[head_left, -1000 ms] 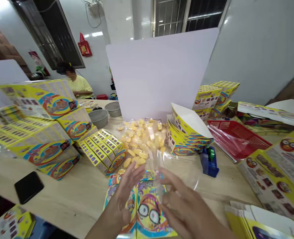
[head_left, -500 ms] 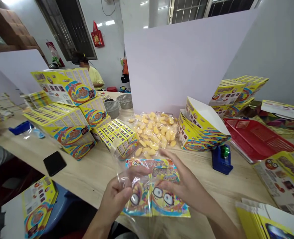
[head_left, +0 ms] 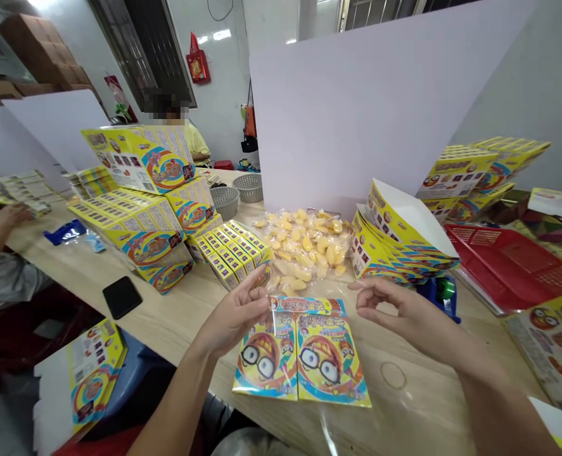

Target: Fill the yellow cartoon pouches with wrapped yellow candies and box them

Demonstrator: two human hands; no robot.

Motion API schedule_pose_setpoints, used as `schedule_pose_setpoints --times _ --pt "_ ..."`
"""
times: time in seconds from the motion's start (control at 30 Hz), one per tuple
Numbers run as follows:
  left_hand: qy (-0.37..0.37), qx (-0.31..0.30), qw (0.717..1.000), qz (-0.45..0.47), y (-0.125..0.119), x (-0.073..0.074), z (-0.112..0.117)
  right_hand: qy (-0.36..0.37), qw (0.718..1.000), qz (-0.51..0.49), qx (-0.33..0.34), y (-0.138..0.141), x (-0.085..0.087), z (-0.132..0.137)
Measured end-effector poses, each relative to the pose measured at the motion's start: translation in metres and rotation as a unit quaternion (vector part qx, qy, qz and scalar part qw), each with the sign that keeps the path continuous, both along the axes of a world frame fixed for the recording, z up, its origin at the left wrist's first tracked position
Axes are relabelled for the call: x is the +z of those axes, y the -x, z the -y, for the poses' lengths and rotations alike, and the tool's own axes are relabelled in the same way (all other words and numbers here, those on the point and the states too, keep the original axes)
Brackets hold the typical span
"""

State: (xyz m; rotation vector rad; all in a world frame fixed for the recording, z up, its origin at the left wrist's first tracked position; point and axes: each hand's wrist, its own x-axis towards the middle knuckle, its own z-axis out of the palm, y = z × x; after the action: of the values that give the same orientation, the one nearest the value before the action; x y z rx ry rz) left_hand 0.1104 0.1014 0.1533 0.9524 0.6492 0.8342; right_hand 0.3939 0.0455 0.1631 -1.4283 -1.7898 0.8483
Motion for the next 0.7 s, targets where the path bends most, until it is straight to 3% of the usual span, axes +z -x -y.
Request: schedule_pose_setpoints --times 0.1,0.2,0.27,0.37,0.47,0.53,0.63,0.7 --pt "-0.002 -0.019 1.0 -0.019 -0.014 0.0 -0.01 0.096 0.992 -0.073 0.036 -0.003 0.0 -0.016" --pt "-0.073 -0.071 0.994 -0.04 -0.029 0.005 -0.02 0.162 0.97 -0.177 0.035 0.001 0.002 -0.043" --pt "-0.124 -0.077 0.986 -0.076 -0.033 0.009 -0.028 0.154 0.962 -0.226 0.006 0.004 0.007 -0.06" --pt "-0.147 -0.037 0.979 -0.134 -0.023 0.014 -0.038 0.09 0.961 -0.258 -0.042 0.007 0.016 -0.068" --pt "-0.129 -0.022 0.977 -0.169 -0.002 0.015 -0.043 -0.005 0.971 -0.225 -0.075 0.009 0.02 -0.047" --pt "-0.119 -0.009 0.978 -0.172 0.008 0.014 -0.041 -0.058 0.978 -0.185 -0.08 0.014 0.013 -0.023" --pt "-0.087 0.086 0.988 -0.089 0.007 0.014 -0.033 -0.103 0.978 -0.16 -0.08 0.033 -0.009 0.009" --pt "-0.037 0.126 0.991 -0.017 -0.003 0.013 -0.027 -0.153 0.971 -0.144 -0.114 0.048 -0.024 0.025"
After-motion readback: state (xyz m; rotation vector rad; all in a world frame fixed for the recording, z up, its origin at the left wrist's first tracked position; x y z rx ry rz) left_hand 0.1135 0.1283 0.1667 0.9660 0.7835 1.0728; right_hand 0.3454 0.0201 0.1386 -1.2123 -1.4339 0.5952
